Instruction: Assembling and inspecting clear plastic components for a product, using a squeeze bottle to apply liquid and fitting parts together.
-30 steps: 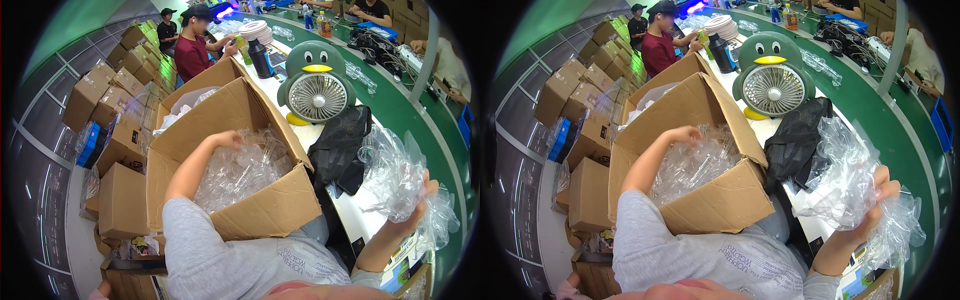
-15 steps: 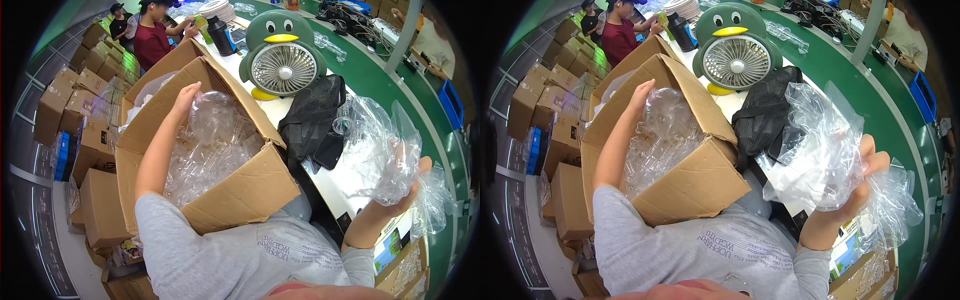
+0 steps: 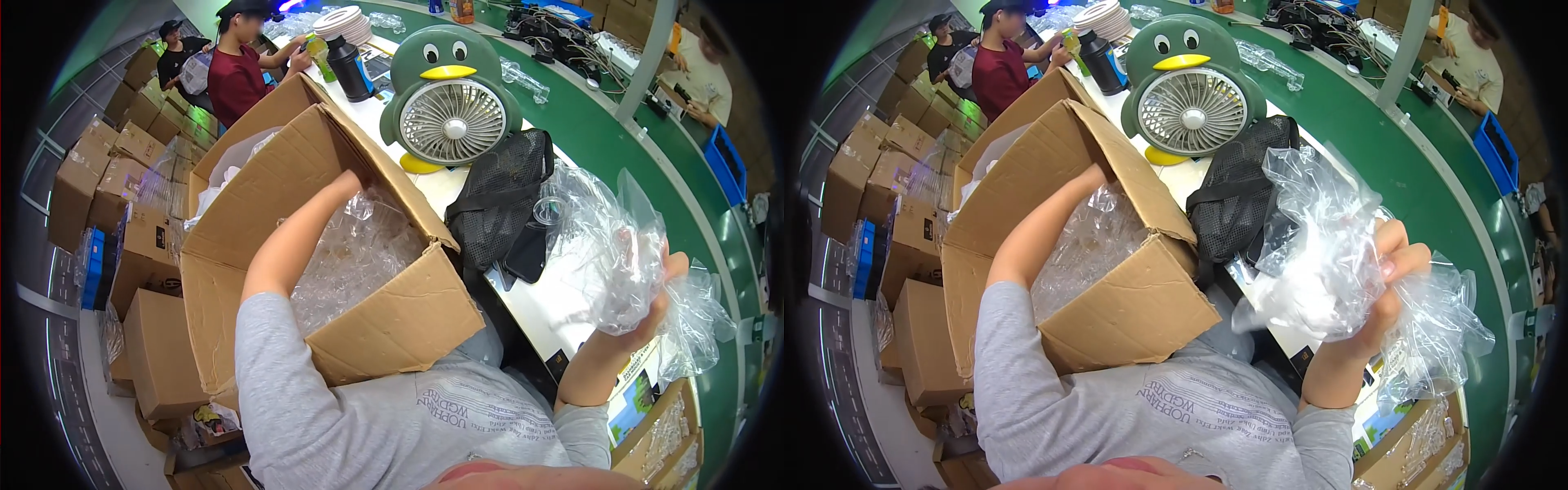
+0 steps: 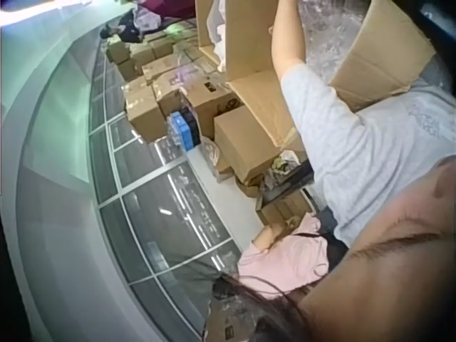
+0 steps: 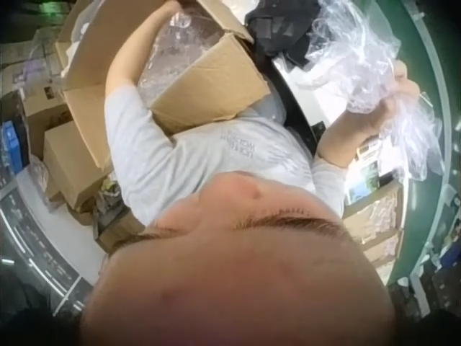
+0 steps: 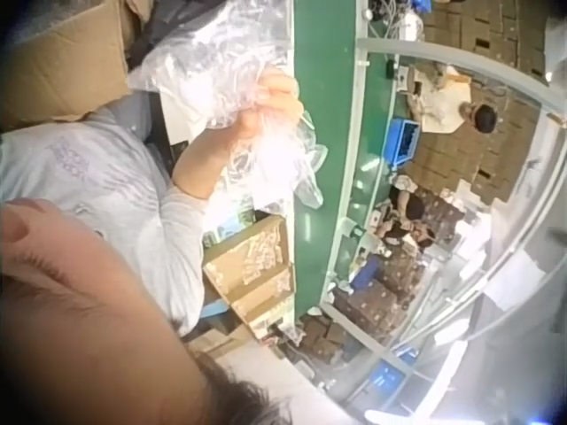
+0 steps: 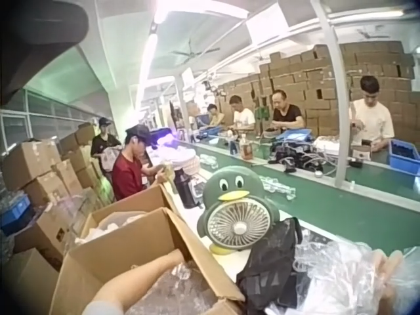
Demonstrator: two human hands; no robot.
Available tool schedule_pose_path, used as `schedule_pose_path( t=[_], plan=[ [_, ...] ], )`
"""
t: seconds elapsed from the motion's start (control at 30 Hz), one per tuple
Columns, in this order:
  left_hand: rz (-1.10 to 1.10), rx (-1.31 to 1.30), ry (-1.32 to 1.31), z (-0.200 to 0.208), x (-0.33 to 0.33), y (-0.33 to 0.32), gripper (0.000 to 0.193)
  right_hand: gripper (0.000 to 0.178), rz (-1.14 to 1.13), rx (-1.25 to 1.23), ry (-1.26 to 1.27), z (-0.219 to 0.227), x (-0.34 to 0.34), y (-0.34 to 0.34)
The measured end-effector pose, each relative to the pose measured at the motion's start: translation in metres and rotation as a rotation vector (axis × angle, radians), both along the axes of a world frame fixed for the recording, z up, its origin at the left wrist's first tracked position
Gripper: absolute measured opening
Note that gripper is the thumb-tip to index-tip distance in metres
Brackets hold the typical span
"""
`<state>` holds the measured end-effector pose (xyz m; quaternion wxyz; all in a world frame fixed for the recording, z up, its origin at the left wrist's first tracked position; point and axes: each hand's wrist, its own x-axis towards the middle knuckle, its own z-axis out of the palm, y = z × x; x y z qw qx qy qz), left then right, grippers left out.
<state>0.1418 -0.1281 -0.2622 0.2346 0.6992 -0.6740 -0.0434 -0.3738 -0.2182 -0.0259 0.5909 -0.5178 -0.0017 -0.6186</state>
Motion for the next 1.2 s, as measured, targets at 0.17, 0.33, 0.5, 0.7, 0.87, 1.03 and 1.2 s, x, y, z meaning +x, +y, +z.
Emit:
schedule_pose_path(
  t=[0.17, 0.33, 0.5, 0.7, 0.87, 1.03, 1.2],
  plan=[
    [0.166, 0.411, -0.011, 0.033, -0.004, 0.035, 0.038, 0.020, -0.022, 0.013, -0.062, 0.003, 0.002, 0.002],
    [0.344, 0.813, -0.029, 0.069, -0.044, 0.029, 0.032, 0.020, -0.015, -0.006, -0.032, 0.002, 0.001, 0.000],
    [0.459, 0.579, -0.202, 0.132, -0.068, 0.029, 0.039, 0.020, -0.020, -0.038, -0.046, 0.005, 0.001, -0.001],
    [0.525, 0.559, 0.087, 0.172, -0.021, 0.067, 0.044, 0.020, -0.019, -0.020, -0.088, 0.006, 0.005, 0.000],
    [0.463, 0.788, 0.471, 0.162, -0.033, 0.081, 0.047, 0.023, 0.064, -0.006, -0.003, -0.014, -0.013, -0.007],
    [0.519, 0.542, 0.064, 0.148, -0.080, 0.066, 0.046, 0.023, 0.077, -0.046, 0.000, -0.009, -0.009, -0.007],
    [0.241, 0.733, -0.574, 0.163, -0.135, 0.034, 0.023, 0.024, 0.021, -0.029, 0.005, -0.005, -0.008, -0.005]
  ],
)
